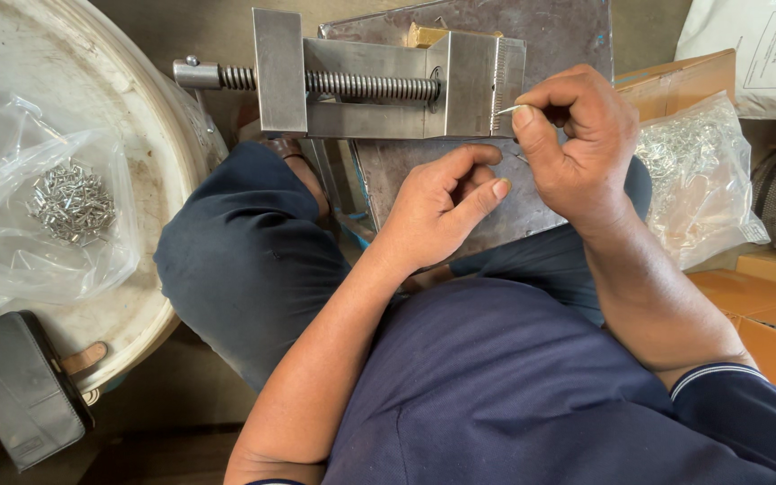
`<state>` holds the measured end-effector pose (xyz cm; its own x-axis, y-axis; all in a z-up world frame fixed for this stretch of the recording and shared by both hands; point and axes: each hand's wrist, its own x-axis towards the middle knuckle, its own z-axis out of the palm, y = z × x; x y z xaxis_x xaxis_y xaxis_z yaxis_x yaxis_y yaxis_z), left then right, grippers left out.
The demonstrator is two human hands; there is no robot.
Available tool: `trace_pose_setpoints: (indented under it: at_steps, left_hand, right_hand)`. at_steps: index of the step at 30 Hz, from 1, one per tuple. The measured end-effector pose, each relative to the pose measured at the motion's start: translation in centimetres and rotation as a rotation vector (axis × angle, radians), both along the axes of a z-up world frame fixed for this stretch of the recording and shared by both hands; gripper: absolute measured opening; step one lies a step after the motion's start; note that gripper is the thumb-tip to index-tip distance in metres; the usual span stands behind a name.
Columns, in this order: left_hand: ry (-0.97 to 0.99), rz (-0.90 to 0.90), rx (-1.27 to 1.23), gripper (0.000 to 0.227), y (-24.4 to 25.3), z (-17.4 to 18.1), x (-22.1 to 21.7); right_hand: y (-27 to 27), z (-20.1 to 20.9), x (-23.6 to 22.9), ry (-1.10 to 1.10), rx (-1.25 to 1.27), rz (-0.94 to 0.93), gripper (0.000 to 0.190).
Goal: The person sits cross-legged on the floor and uses a metal press to assemble small metal components. They pick up individual pieces from a plastic bag, place them into the press, and operate the handle to secure them before moving the finished items to a cardboard box.
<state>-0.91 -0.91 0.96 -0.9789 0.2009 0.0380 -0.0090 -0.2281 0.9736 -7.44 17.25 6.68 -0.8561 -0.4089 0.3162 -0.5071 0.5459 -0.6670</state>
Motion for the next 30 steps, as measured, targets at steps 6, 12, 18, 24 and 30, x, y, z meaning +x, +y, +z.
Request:
trace_pose_setpoints:
  at_steps: [6, 12, 18, 24, 30]
  left_hand:
    - [0.0, 0.0, 0.021, 0.035, 0.0, -0.1, 0.0]
    - [0.013, 0.009, 0.01, 0.032, 0.3, -0.5, 0.1]
    - [0.01, 0.009, 0.064, 0.033, 0.4, -0.5, 0.1]
    - [-0.003, -0.022, 0.151, 0.033, 0.2, -0.6, 0.2]
    - [-0.003, -0.043, 0.226, 0.035, 0.4, -1.2, 0.3]
  right_hand:
    - [0.0, -0.1, 0.2, -0.045, -0.056, -0.003, 0.014]
    - [0.7, 0.5, 0.5, 0.032, 0.043, 0.066, 0.011]
    - [0.2, 0.8, 0.7, 0.144, 0.117, 0.112, 0.011]
    - [-0.6, 1.5, 1.0, 0.117, 0.185, 0.096, 0.007]
    - [0.4, 1.6, 1.4, 0.106, 0.176, 0.071, 0.008]
